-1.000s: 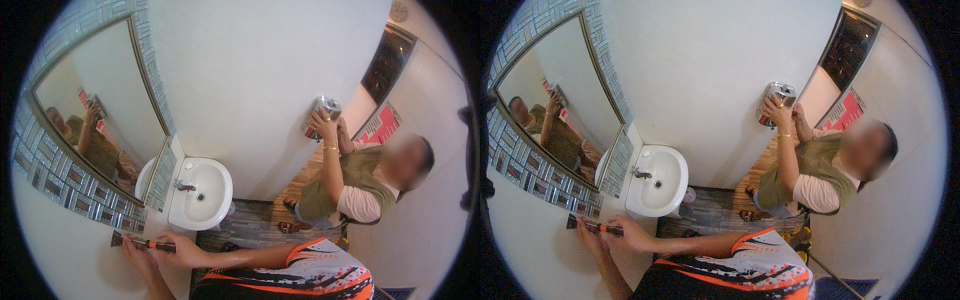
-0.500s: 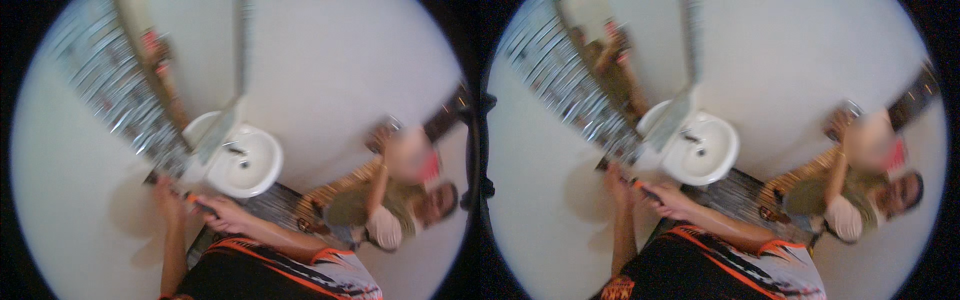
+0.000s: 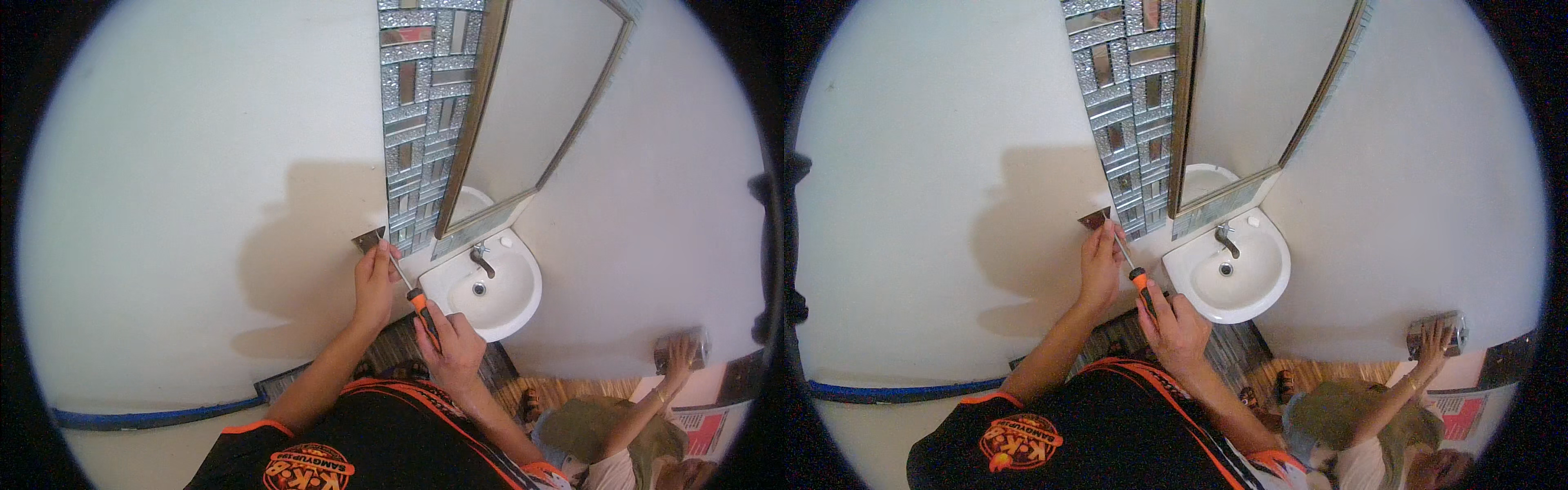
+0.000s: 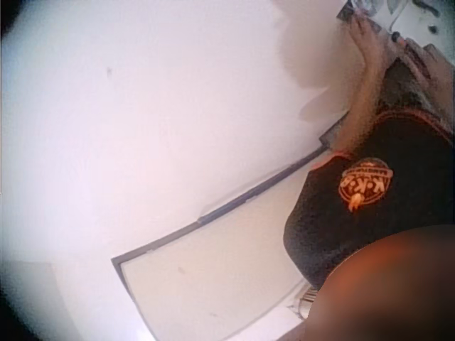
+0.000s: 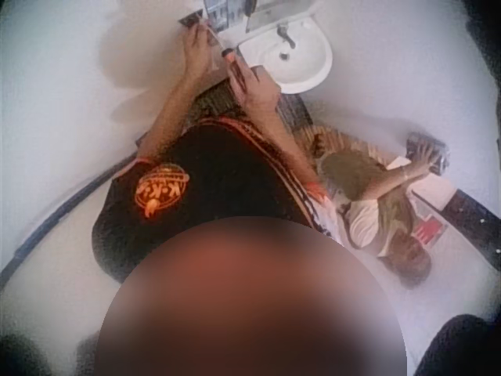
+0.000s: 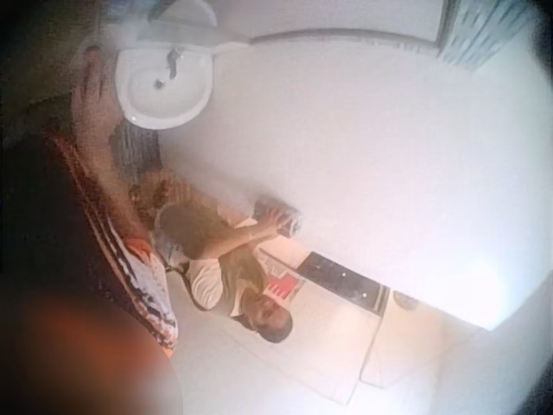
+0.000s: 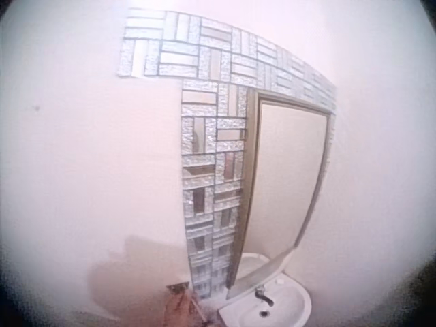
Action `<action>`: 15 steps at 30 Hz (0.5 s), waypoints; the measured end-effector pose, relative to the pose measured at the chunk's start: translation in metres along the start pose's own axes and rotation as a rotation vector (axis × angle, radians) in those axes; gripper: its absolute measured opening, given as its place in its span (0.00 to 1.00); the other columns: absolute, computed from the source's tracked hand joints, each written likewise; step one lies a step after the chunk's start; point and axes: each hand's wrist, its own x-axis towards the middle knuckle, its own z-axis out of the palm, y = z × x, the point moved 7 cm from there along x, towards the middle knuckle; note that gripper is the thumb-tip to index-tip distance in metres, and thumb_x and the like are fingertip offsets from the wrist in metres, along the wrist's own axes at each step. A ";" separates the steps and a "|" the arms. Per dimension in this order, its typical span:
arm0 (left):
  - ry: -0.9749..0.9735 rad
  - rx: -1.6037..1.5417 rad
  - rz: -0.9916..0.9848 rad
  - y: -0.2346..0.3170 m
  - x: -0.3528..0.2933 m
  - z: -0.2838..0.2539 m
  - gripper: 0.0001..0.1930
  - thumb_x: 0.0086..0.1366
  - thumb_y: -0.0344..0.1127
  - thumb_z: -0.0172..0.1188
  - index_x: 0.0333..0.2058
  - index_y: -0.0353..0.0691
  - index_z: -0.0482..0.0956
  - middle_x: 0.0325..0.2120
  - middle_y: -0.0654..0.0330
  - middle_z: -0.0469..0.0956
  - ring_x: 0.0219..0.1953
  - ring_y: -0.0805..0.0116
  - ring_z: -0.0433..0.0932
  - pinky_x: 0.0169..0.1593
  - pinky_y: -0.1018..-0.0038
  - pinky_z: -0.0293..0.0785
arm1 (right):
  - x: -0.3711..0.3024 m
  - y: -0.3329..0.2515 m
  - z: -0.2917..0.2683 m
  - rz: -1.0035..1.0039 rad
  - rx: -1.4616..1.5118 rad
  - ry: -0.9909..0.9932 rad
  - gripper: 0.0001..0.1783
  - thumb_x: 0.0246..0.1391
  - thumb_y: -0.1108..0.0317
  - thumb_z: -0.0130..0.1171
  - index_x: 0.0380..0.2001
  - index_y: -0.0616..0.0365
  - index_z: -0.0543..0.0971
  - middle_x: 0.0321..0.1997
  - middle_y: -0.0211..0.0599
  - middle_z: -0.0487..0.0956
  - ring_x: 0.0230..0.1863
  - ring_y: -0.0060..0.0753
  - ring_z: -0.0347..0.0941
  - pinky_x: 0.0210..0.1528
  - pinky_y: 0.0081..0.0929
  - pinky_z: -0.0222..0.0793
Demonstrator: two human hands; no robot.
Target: The person removes a small metal cover from a wall-mounted fixture, then uses a screwdriver to fasten a metal wall plate to the wall beside a sink. The person repeatedly tightens screws and adjusts the plate's position.
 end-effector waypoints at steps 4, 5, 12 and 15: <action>0.039 0.071 0.041 -0.001 0.002 -0.003 0.20 0.84 0.49 0.49 0.37 0.42 0.77 0.27 0.71 0.70 0.27 0.82 0.67 0.35 0.79 0.68 | -0.038 0.036 0.038 1.006 0.999 -0.209 0.17 0.73 0.53 0.61 0.45 0.57 0.83 0.26 0.25 0.72 0.16 0.23 0.64 0.18 0.29 0.58; 0.065 0.066 0.047 0.000 0.002 -0.003 0.20 0.84 0.49 0.48 0.37 0.42 0.77 0.26 0.72 0.70 0.27 0.82 0.66 0.34 0.79 0.67 | -0.034 0.035 0.036 0.902 0.822 -0.248 0.17 0.73 0.53 0.62 0.45 0.58 0.83 0.26 0.27 0.73 0.17 0.25 0.66 0.19 0.29 0.60; -0.007 0.156 -0.043 -0.011 -0.019 0.006 0.21 0.84 0.49 0.49 0.34 0.41 0.76 0.24 0.73 0.66 0.25 0.82 0.60 0.30 0.78 0.58 | -0.003 -0.001 0.011 -0.164 -0.164 0.097 0.21 0.72 0.51 0.61 0.44 0.62 0.82 0.26 0.32 0.79 0.17 0.27 0.71 0.21 0.29 0.66; -0.002 0.159 -0.015 -0.012 -0.019 0.004 0.21 0.84 0.49 0.49 0.33 0.41 0.76 0.23 0.74 0.65 0.25 0.82 0.59 0.30 0.79 0.57 | -0.047 0.059 0.050 1.156 1.185 -0.294 0.25 0.74 0.45 0.56 0.45 0.58 0.82 0.27 0.32 0.79 0.13 0.24 0.65 0.15 0.25 0.59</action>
